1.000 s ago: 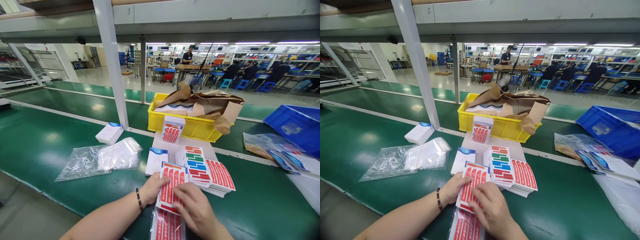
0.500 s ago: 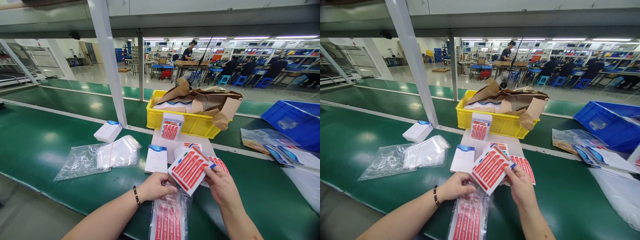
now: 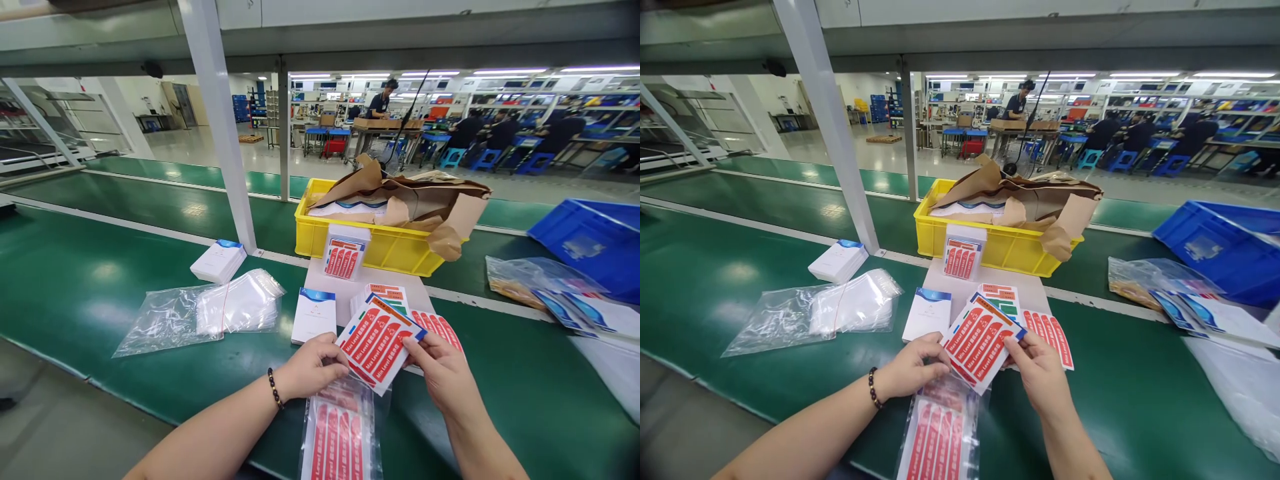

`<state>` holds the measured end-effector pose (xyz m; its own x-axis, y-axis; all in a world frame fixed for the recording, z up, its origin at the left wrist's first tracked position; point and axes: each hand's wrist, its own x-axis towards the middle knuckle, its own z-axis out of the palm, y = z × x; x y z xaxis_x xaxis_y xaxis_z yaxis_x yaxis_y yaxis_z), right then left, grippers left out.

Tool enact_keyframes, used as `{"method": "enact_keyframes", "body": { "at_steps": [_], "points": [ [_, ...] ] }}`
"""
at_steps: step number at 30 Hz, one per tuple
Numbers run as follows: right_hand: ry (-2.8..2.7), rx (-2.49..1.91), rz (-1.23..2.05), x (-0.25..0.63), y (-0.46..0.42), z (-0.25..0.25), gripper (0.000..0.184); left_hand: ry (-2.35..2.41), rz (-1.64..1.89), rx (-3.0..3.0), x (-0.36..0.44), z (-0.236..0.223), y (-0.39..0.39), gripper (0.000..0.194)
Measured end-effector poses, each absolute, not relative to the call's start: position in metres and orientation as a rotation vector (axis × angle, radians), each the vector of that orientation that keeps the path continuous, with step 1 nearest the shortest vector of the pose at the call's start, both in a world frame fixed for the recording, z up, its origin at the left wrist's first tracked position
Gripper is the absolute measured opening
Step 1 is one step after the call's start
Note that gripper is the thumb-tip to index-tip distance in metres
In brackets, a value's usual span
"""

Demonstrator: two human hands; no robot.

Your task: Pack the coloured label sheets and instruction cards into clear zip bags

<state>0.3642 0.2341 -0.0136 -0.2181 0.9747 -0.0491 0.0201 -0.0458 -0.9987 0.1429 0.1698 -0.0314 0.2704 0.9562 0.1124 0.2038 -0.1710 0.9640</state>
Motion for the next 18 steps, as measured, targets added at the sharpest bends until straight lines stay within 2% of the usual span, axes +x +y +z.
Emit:
{"method": "enact_keyframes", "body": {
  "at_steps": [7, 10, 14, 18],
  "points": [
    [-1.579, -1.113, 1.419, 0.353, 0.226, -0.014, 0.055, 1.081, 1.054, 1.579, 0.147, -0.037, 0.170, 0.011],
    [-1.691, -1.112, 1.426, 0.350, 0.222, -0.017, 0.048, 1.114, 1.094, 1.548, 0.148, -0.036, 0.169, 0.013],
    [-2.074, -0.983, 1.316, 0.348, 0.219, -0.013, 0.021, 1.100, 1.189, 1.480, 0.149, -0.034, 0.168, 0.017],
    [-2.433, -0.703, 1.271, 0.343, 0.214, 0.001, 0.019, 1.056, 1.261, 1.397, 0.151, -0.033, 0.167, 0.019]
  ]
}}
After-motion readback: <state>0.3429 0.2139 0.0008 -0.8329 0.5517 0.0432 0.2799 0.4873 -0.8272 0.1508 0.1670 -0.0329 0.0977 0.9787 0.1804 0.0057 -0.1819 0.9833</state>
